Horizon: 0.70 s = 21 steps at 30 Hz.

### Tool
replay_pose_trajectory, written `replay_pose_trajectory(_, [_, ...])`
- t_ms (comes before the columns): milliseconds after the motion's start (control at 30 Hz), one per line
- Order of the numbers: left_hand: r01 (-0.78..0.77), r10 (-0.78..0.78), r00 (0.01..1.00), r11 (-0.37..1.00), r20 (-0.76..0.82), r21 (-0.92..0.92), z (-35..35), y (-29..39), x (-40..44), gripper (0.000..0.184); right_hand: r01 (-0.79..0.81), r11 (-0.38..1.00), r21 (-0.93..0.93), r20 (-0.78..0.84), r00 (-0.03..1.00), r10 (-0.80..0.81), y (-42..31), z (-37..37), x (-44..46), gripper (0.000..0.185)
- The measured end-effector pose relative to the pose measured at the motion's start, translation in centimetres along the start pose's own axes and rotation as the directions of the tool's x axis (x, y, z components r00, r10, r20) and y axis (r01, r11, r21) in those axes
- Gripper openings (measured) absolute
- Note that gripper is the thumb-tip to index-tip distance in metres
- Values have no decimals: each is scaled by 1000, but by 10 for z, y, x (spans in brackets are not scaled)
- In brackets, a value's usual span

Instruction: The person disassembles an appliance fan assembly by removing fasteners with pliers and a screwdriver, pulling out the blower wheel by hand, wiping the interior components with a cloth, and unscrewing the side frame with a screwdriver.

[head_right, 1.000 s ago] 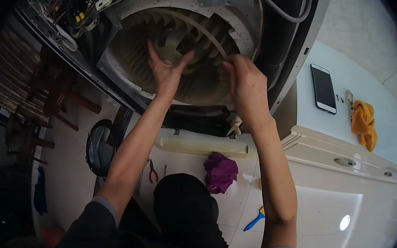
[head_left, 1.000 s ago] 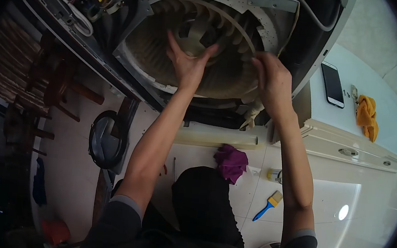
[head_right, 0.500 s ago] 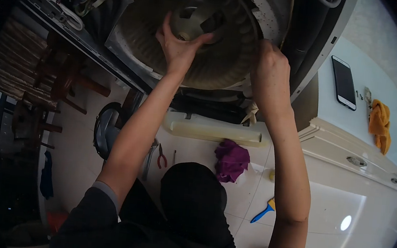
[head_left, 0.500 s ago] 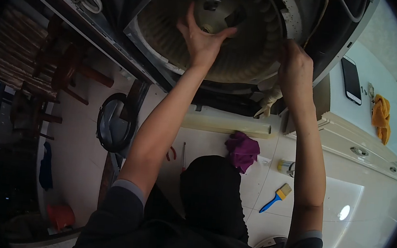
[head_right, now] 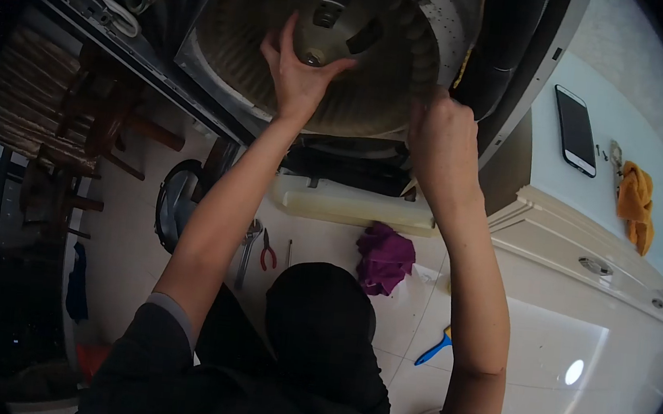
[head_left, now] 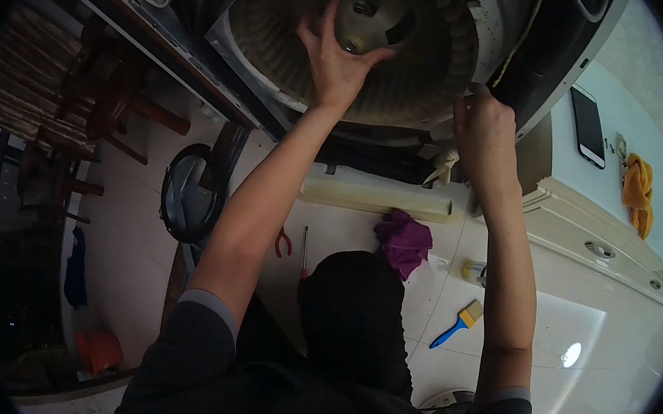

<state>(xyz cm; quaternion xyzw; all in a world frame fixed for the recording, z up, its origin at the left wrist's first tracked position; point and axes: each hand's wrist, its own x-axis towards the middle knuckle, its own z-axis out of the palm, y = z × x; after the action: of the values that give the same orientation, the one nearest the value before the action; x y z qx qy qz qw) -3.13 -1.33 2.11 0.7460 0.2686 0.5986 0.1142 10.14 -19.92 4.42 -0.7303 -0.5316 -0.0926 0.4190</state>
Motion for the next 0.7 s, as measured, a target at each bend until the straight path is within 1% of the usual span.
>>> replay_pose_trajectory(33, [-3,3,1000,1000,2,-6,0,-1,0,100,-40,999,35,0,999,40,-3,-3,-4,13])
replay_pose_trajectory(67, [-40,40,999,999,9,36,-2,-1,0,100,-77,994,72,0,997,77,-6,-5,-6,10])
replay_pose_trajectory(100, [-78,78,997,993,14,83,-3,-2,0,101,-74,995,73,-4,997,74,-11,-8,-4,10])
replay_pose_trajectory(167, [-85,84,996,992,15,93,-4,-2,-1,101,94,993,71,-215,974,-77,-25,-14,4,12])
replay_pose_trajectory(200, [-88,87,996,991,18,97,-5,-1,-1,100,102,992,78,-219,972,-83,-31,-13,9,12])
replay_pose_trajectory(233, [-95,94,995,990,10,106,-5,-1,-1,100,177,972,156,-245,960,-136,-38,-10,16,9])
replay_pose_trajectory(267, [-74,74,997,994,5,77,-6,0,-2,98,253,940,230,-275,943,-186,-44,-7,23,6])
replay_pose_trajectory(300, [-53,53,999,997,-2,49,-7,1,-2,96,266,934,238,-280,940,-196,-49,-1,31,6])
replay_pose_trajectory(333, [-58,59,998,996,-14,62,-7,2,-2,96,276,928,251,-287,937,-201,-55,5,39,7])
replay_pose_trajectory(400, [-65,65,998,996,0,68,-7,0,-2,101,302,911,282,-296,930,-217,-66,18,48,8])
replay_pose_trajectory(467, [-53,55,998,995,-13,79,-5,-2,-3,101,165,896,413,-197,976,-89,-74,34,51,9])
replay_pose_trajectory(500, [-37,38,999,997,-13,66,-5,-3,-4,102,169,886,431,-194,977,-92,-77,41,51,9])
replay_pose_trajectory(533, [-39,41,999,995,-12,87,-7,-6,-5,102,184,892,412,-211,972,-103,-79,47,49,10])
replay_pose_trajectory(600, [-50,46,997,996,55,75,-12,-8,-7,106,188,894,407,-223,969,-103,-77,61,42,11])
replay_pose_trajectory(667, [-76,70,994,994,83,72,-17,-8,-7,106,123,935,334,-168,983,-69,-66,75,36,15])
replay_pose_trajectory(700, [-95,89,991,994,101,57,-19,-6,-6,106,115,932,345,-170,984,-59,-56,84,33,15])
